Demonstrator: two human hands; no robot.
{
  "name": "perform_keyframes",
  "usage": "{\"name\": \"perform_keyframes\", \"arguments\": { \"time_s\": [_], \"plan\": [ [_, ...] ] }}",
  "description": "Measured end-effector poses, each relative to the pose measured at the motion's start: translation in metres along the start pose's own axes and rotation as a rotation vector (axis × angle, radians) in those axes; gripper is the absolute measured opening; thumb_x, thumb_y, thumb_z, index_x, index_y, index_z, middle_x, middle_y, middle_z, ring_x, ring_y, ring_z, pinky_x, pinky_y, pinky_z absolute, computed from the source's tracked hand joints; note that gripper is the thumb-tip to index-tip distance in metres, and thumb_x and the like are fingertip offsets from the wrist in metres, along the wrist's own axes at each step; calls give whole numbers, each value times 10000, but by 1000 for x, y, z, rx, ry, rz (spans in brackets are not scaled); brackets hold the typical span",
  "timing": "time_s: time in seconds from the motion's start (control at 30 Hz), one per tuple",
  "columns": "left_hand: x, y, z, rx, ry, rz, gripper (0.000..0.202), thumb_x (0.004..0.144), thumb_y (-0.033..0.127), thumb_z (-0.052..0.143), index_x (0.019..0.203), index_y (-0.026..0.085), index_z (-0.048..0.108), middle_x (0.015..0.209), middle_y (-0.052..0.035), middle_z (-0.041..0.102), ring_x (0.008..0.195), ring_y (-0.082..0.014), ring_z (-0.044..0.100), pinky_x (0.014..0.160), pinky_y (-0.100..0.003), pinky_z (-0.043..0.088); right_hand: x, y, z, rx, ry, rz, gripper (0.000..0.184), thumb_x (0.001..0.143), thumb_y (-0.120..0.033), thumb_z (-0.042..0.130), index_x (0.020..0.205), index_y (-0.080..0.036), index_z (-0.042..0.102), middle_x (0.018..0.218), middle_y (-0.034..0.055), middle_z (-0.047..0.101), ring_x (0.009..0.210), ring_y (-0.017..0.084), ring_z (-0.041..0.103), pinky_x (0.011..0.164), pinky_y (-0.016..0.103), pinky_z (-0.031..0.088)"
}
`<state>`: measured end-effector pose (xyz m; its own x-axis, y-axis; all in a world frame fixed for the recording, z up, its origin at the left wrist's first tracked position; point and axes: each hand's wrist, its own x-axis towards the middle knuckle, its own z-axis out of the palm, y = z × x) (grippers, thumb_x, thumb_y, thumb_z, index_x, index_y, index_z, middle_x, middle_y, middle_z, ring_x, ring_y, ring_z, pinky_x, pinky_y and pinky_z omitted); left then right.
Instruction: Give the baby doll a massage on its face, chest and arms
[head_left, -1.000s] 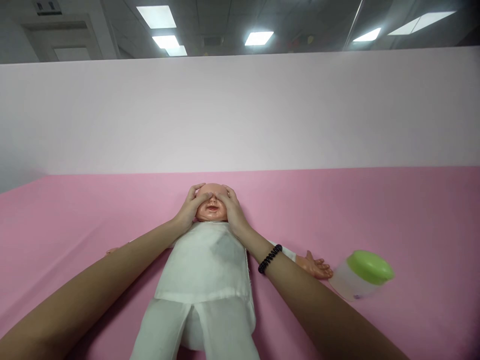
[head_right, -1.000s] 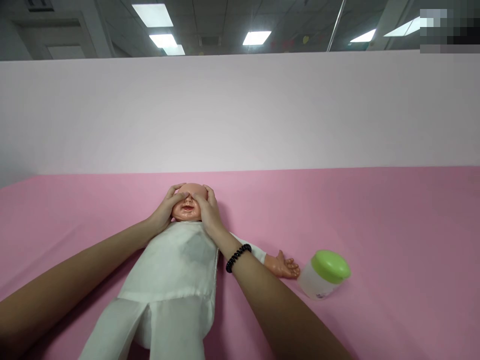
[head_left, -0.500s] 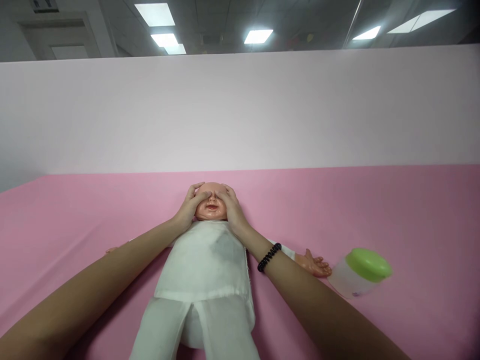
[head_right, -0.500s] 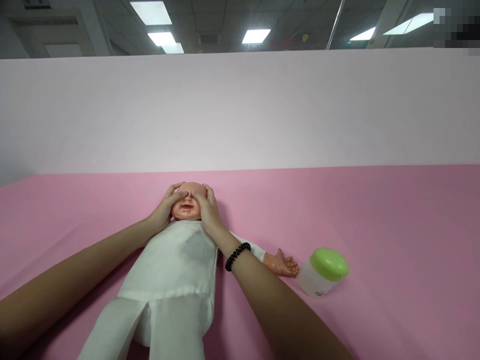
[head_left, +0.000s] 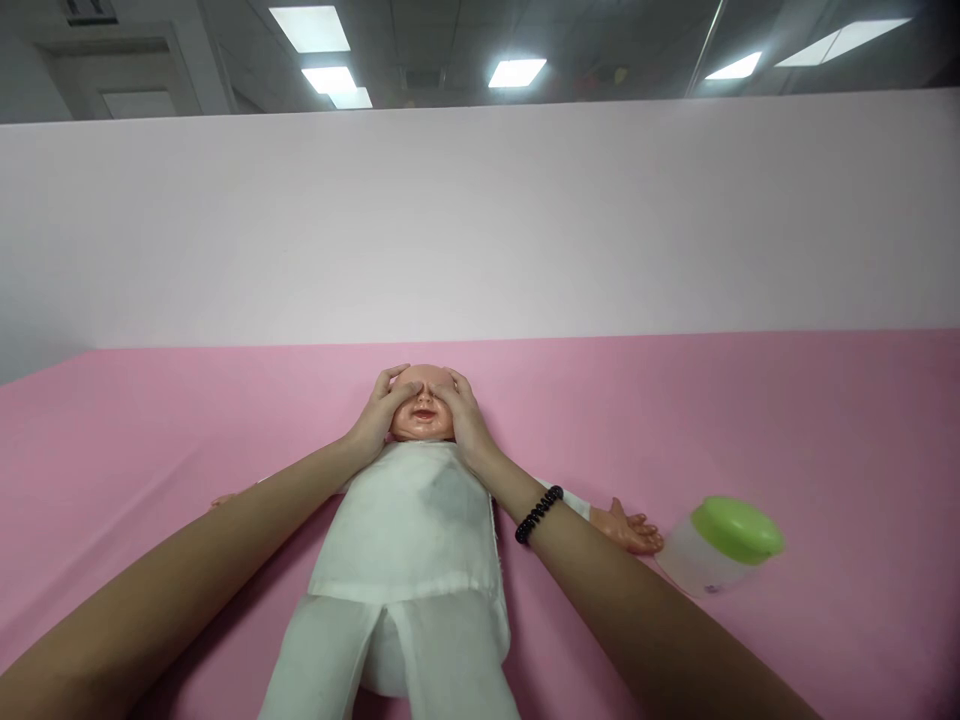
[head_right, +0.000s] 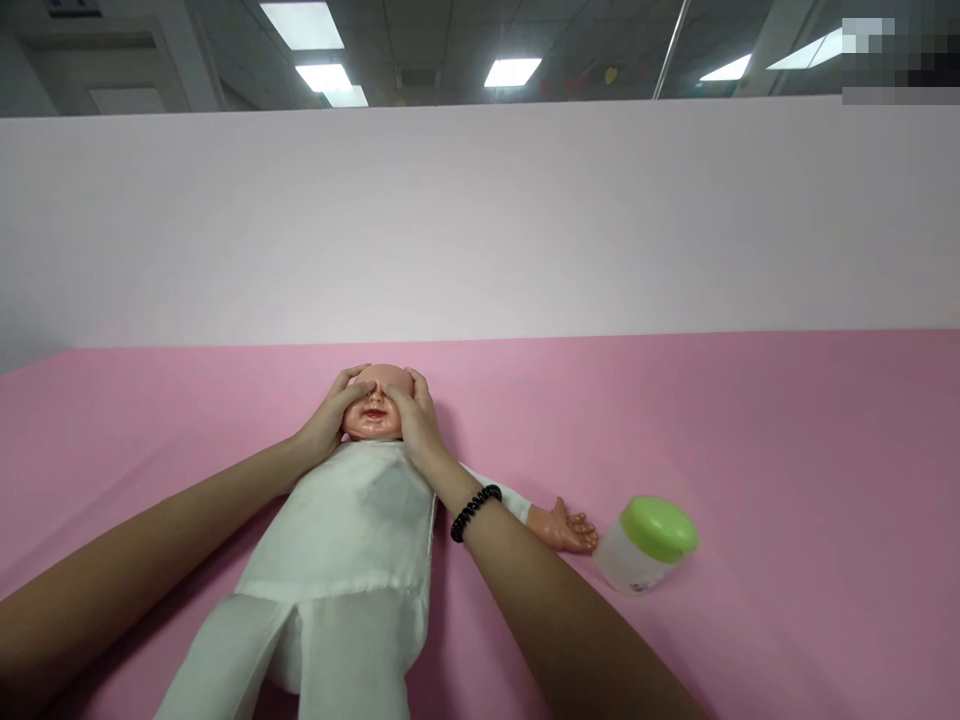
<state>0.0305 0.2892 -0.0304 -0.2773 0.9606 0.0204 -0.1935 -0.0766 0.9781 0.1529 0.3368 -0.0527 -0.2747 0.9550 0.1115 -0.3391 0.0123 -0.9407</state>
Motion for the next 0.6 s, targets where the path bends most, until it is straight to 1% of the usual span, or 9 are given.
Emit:
{"name": "perform_keyframes", "arguments": {
  "time_s": [0.07, 0.13, 0.23, 0.3, 0.33, 0.4, 0.47, 0.53, 0.6],
  "plan": [
    [0, 0, 0, -5, -7, 6, 558, 800, 366, 749, 1302, 296, 516, 1221, -51, 621, 957, -190, 683, 776, -275, 577, 0, -1, 0, -29, 6, 10, 648, 728, -480, 695, 1312, -271, 508, 1319, 45, 592, 1166, 237, 596, 987, 367, 494],
    [1, -1, -1, 4, -6, -3, 550, 801, 375, 739, 1301, 308, 519, 1219, -47, 626, 964, -196, 683, 747, -270, 575, 1, 0, 0, -22, 10, -2, 606, 740, -471, 668, 1291, -267, 521, 1312, 43, 597, 1173, 237, 590, 994, 368, 492],
    [3, -2, -1, 22, -2, -21, 516, 817, 392, 697, 1297, 331, 517, 1153, -37, 654, 963, -206, 685, 684, -257, 565, 1, 0, 2, 17, 9, -9, 552, 751, -453, 634, 1257, -254, 539, 1268, 43, 612, 1145, 239, 602, 990, 380, 499],
    [4, -3, -2, 33, -3, -20, 516, 820, 400, 685, 1303, 339, 512, 1152, -36, 659, 975, -213, 685, 677, -257, 564, 1, -1, 1, 51, -6, 16, 565, 749, -438, 645, 1273, -254, 536, 1238, 46, 620, 1118, 241, 617, 977, 386, 515],
    [4, -4, -4, 35, -12, -14, 526, 821, 404, 686, 1310, 338, 507, 1174, -40, 654, 993, -217, 684, 696, -264, 570, 0, -1, 0, 72, -22, 33, 591, 749, -434, 657, 1298, -256, 527, 1238, 49, 620, 1112, 244, 623, 971, 390, 525],
    [4, -3, -9, 39, -63, 10, 568, 822, 425, 702, 1336, 325, 482, 1252, -57, 627, 1074, -230, 668, 801, -300, 585, -2, -4, -4, 110, -74, 67, 708, 742, -430, 709, 1393, -281, 474, 1295, 57, 596, 1135, 249, 627, 980, 401, 537],
    [4, -2, -18, 90, -160, 41, 677, 796, 450, 754, 1383, 308, 448, 1360, -85, 570, 1206, -258, 617, 973, -367, 555, -4, -7, -11, 116, -158, 96, 917, 697, -402, 801, 1502, -326, 369, 1410, 62, 531, 1201, 250, 611, 1027, 410, 526],
    [4, 0, -28, 180, -277, 71, 884, 709, 433, 848, 1455, 303, 391, 1456, -116, 496, 1310, -299, 550, 1094, -443, 486, -6, -11, -20, 83, -266, 123, 1157, 602, -320, 897, 1566, -370, 258, 1512, 61, 441, 1272, 250, 579, 1085, 421, 496],
    [4, 2, -36, 256, -373, 99, 1086, 615, 365, 917, 1517, 304, 316, 1519, -141, 429, 1359, -339, 505, 1137, -506, 441, -7, -15, -27, 38, -348, 133, 1315, 506, -235, 941, 1585, -394, 207, 1563, 64, 378, 1316, 262, 550, 1118, 454, 470]
  ]
}}
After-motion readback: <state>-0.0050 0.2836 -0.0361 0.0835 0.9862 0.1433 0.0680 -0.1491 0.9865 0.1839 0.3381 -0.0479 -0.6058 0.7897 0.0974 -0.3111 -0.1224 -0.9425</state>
